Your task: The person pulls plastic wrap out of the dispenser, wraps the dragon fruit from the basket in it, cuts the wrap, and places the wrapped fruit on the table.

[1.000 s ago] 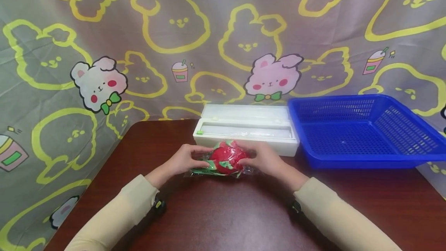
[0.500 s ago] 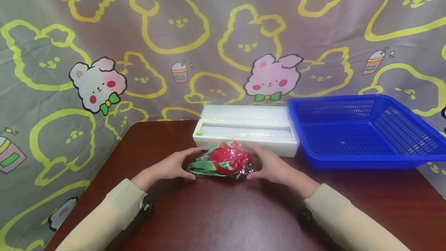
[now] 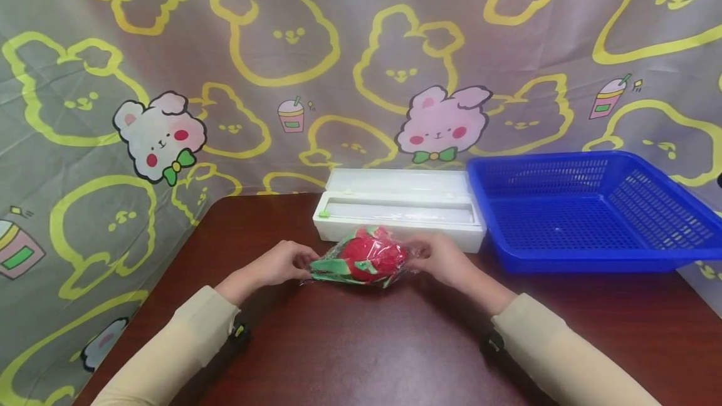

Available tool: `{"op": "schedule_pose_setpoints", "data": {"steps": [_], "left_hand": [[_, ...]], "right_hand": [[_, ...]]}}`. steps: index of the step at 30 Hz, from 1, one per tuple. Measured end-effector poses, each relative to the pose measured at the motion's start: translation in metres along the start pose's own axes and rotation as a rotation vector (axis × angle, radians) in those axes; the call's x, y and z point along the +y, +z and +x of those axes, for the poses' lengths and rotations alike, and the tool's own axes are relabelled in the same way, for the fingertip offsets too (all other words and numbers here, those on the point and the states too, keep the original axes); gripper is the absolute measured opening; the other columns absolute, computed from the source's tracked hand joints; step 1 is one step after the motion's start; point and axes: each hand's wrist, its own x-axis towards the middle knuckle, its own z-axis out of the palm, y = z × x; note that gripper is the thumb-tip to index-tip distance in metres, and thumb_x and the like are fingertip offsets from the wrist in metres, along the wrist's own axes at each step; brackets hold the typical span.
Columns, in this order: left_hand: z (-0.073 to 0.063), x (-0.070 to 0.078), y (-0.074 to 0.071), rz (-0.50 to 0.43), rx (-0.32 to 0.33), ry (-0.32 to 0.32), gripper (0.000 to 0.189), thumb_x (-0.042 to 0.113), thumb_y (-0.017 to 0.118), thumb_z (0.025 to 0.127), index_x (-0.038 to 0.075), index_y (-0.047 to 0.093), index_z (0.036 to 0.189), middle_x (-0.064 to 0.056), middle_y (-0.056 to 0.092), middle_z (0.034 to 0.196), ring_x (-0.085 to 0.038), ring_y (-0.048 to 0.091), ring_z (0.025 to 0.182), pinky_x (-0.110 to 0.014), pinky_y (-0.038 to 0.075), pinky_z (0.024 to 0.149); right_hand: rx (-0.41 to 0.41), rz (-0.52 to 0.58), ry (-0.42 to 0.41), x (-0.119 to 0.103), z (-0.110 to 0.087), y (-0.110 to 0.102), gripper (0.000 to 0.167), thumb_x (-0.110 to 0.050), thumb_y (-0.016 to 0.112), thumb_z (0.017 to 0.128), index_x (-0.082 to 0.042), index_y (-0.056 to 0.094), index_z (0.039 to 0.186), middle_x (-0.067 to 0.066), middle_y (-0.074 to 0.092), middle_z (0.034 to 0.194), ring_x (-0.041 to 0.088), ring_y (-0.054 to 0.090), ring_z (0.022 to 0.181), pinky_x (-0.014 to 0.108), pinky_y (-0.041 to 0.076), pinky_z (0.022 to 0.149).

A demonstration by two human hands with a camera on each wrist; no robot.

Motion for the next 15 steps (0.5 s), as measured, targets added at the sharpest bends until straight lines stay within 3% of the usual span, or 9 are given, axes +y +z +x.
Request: {"op": "schedule_pose_setpoints", "data": {"steps": [5, 10, 15], "left_hand": [[-0.0006, -0.0020, -0.0032, -0.013, 0.015, -0.008, 0.015, 0.000, 0.073, 0.084, 0.010, 0.074, 0.095, 0.005, 0.068, 0.077, -0.010, 0.063, 0.068, -0.027, 0.052, 0.064], [-0.0005, 0.0003, -0.0025, -0.162, 0.053, -0.094, 0.011, -0.003, 0.068, 0.088, 0.007, 0.071, 0.089, -0.001, 0.066, 0.074, -0.017, 0.065, 0.065, -0.029, 0.054, 0.056], [-0.0013, 0.0007, -0.0014, -0.286, 0.104, -0.176, 0.008, 0.000, 0.070, 0.087, 0.004, 0.072, 0.094, -0.004, 0.069, 0.083, -0.018, 0.067, 0.073, -0.031, 0.056, 0.062]], "right_hand": [[0.029, 0.048, 0.025, -0.0006, -0.0001, 0.0000, 0.022, 0.001, 0.075, 0.082, 0.004, 0.068, 0.103, 0.008, 0.067, 0.085, 0.019, 0.066, 0.072, 0.028, 0.054, 0.058], [0.057, 0.141, 0.080, -0.0023, 0.0002, -0.0002, 0.013, 0.004, 0.072, 0.083, 0.006, 0.067, 0.095, 0.010, 0.066, 0.084, 0.021, 0.066, 0.071, 0.028, 0.052, 0.057], [0.063, 0.172, 0.077, -0.0024, -0.0013, -0.0010, 0.016, 0.002, 0.073, 0.083, 0.008, 0.068, 0.096, 0.012, 0.068, 0.089, 0.022, 0.066, 0.080, 0.024, 0.052, 0.067]]}}
